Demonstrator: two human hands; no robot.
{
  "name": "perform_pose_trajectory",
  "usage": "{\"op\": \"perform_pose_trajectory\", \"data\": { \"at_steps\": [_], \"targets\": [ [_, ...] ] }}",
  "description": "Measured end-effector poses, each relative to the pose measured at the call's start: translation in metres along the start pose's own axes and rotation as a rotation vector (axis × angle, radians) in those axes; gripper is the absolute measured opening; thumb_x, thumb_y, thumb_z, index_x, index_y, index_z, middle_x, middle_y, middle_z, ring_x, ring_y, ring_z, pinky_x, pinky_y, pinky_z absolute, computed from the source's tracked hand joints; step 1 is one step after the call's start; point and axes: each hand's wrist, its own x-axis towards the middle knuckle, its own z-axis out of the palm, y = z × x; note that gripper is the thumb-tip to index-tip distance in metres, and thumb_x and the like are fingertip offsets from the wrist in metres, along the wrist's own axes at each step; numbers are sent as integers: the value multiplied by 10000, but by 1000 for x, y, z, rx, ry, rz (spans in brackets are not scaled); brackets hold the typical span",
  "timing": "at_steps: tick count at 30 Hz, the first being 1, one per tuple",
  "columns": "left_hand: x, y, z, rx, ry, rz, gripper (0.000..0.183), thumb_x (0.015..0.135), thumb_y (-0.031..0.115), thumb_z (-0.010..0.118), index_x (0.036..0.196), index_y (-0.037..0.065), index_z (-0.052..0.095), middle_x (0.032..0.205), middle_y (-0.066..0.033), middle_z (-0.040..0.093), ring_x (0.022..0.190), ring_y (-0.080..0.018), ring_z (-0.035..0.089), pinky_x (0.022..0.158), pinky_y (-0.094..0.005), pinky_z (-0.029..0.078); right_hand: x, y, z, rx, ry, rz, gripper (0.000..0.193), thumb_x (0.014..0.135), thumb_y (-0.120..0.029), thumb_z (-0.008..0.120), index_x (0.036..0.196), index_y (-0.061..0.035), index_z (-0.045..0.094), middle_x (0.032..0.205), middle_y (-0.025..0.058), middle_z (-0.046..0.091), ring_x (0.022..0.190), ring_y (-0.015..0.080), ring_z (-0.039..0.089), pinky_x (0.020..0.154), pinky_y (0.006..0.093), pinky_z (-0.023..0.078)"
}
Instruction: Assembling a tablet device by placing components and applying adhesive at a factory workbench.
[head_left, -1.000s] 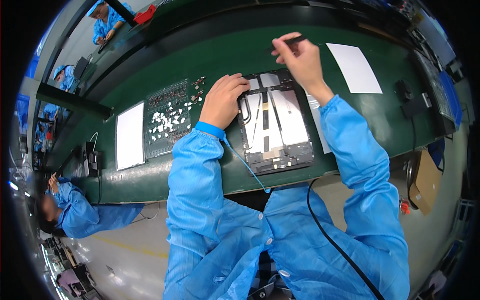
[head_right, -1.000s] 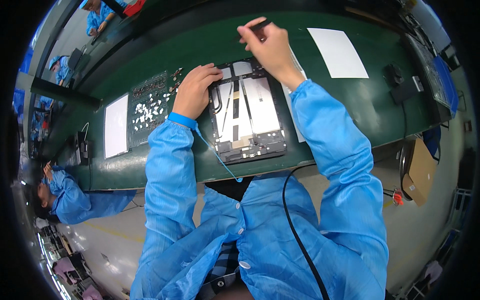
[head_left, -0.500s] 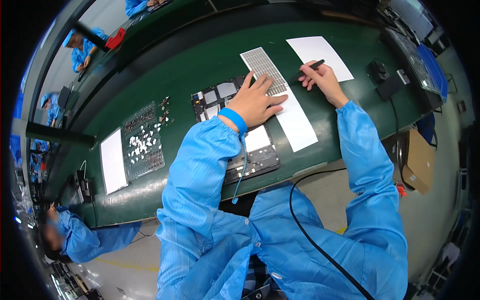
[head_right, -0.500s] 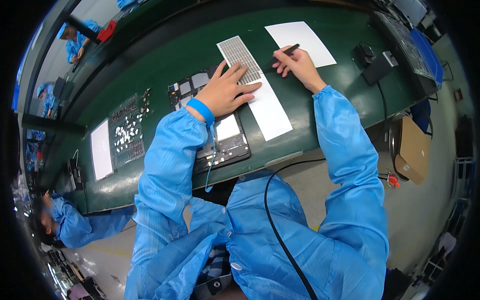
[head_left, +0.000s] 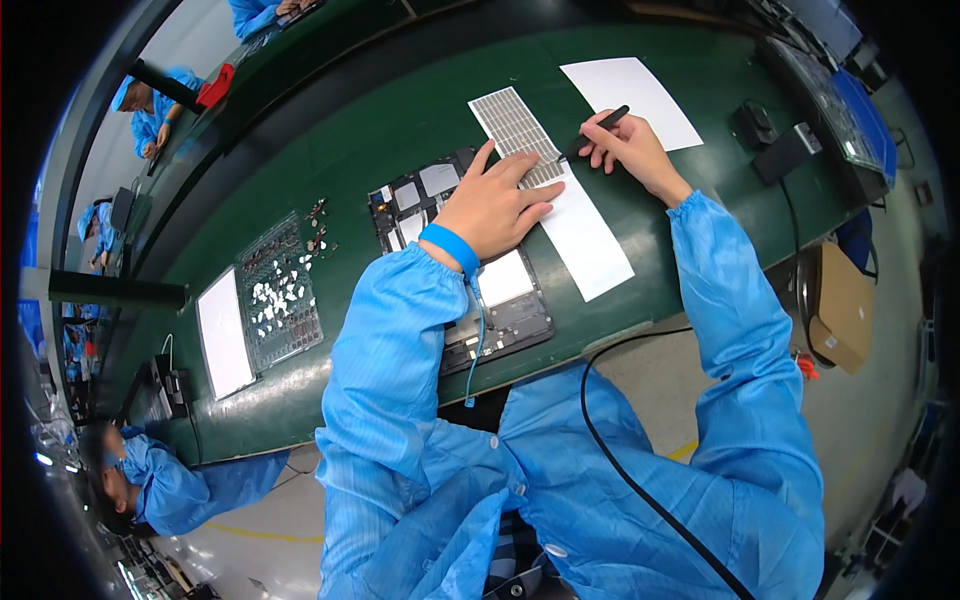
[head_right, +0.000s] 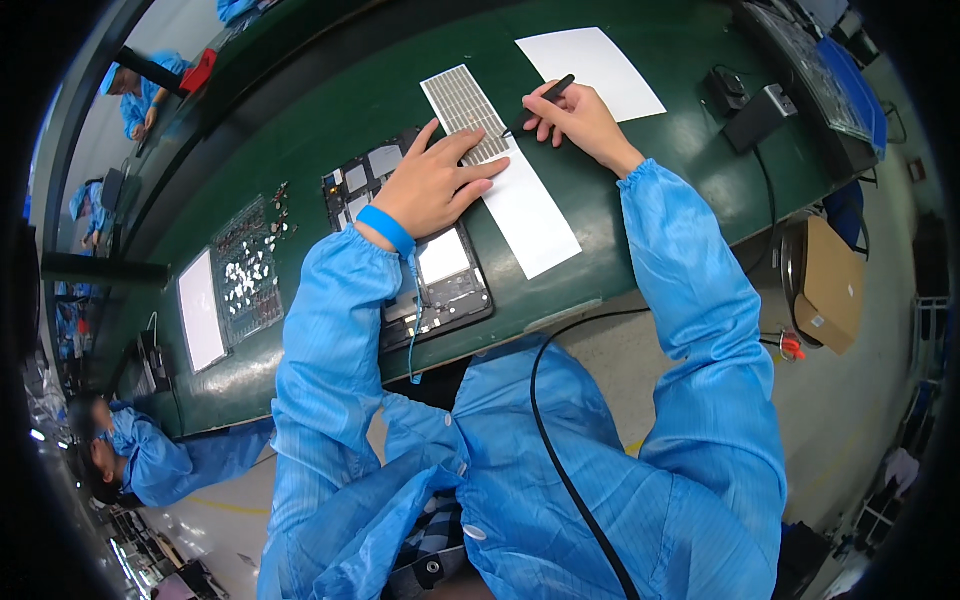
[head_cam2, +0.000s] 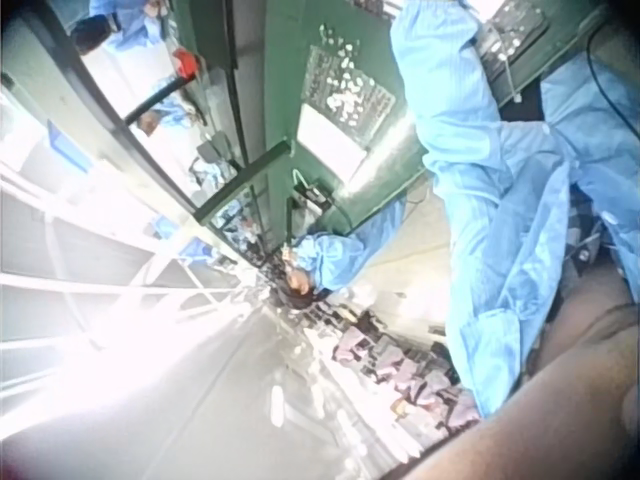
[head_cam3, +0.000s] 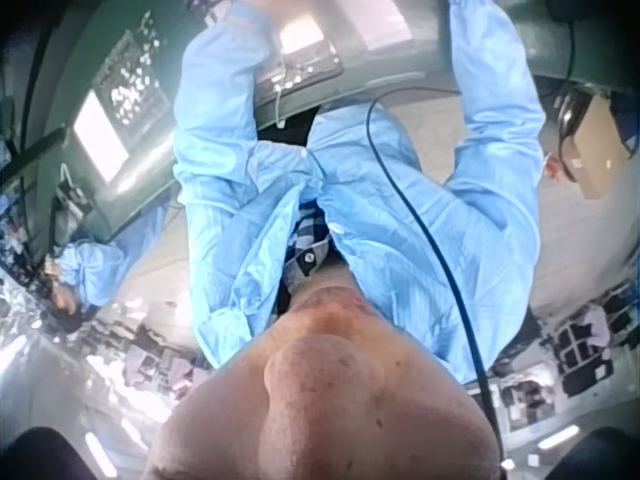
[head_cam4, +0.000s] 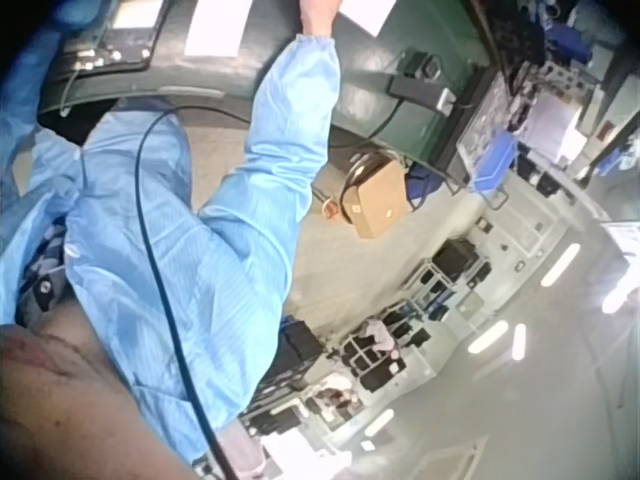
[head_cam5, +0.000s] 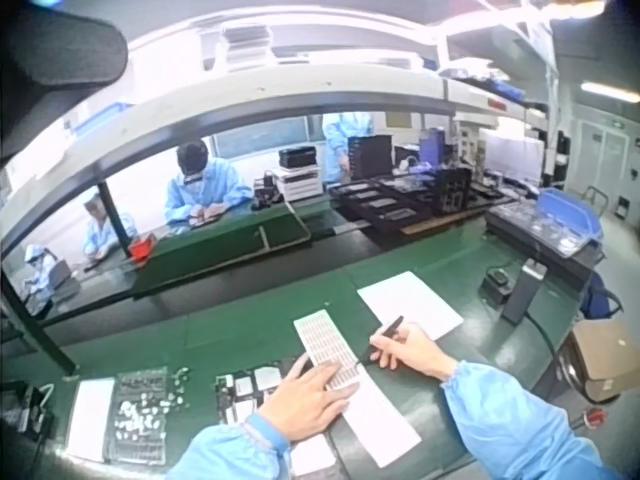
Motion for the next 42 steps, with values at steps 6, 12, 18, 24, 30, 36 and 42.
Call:
{"op": "perform_pose_trajectory", "data": {
  "at_steps": [6,12,18,24,30,36,42],
  "targets": [
    [-4,-5,1,-22,42,16,336,993,350,489,1267,260,661,1360,-193,536,1313,-318,474,1184,-570,162,3,0,5,32,5,-18,273,977,-267,620,1053,-5,615,844,92,684,695,119,644,586,220,498],
    [-6,0,-4,38,44,9,315,964,353,540,1224,248,684,1301,-190,574,1270,-327,507,1176,-589,163,17,-3,21,307,250,-112,260,982,-254,617,1067,-8,614,861,86,668,713,133,639,632,246,527],
    [-60,-37,-60,-145,222,-134,196,916,237,613,1054,139,711,1103,-79,640,1066,-279,592,1052,-470,396,42,-39,94,199,37,-98,353,929,-328,690,1040,5,654,820,59,672,629,75,602,561,211,490],
    [-79,-45,-41,-212,454,-332,165,908,127,605,1053,65,652,1070,-89,628,993,-313,588,925,-401,452,55,-21,116,116,-93,-8,375,915,-362,699,963,7,654,796,68,678,639,88,621,574,208,506],
    [-75,-44,-36,-290,383,-356,217,937,118,568,1132,57,641,1179,-104,619,1098,-304,585,956,-379,458,57,-15,114,101,-76,-20,372,919,-353,695,949,15,652,782,76,677,653,103,636,589,217,524],
    [-77,-44,-30,-242,384,-345,251,939,121,565,1169,102,663,1228,-99,601,1119,-304,576,969,-385,452,53,-18,116,97,-81,3,353,931,-356,680,921,-7,637,771,48,659,650,86,619,603,205,504],
    [-77,-45,-31,-232,367,-349,260,941,127,563,1172,135,681,1239,-91,593,1127,-302,570,978,-387,451,53,-18,116,81,-63,-7,355,930,-361,681,917,-9,638,772,50,662,646,84,618,603,204,506]
  ]
}}
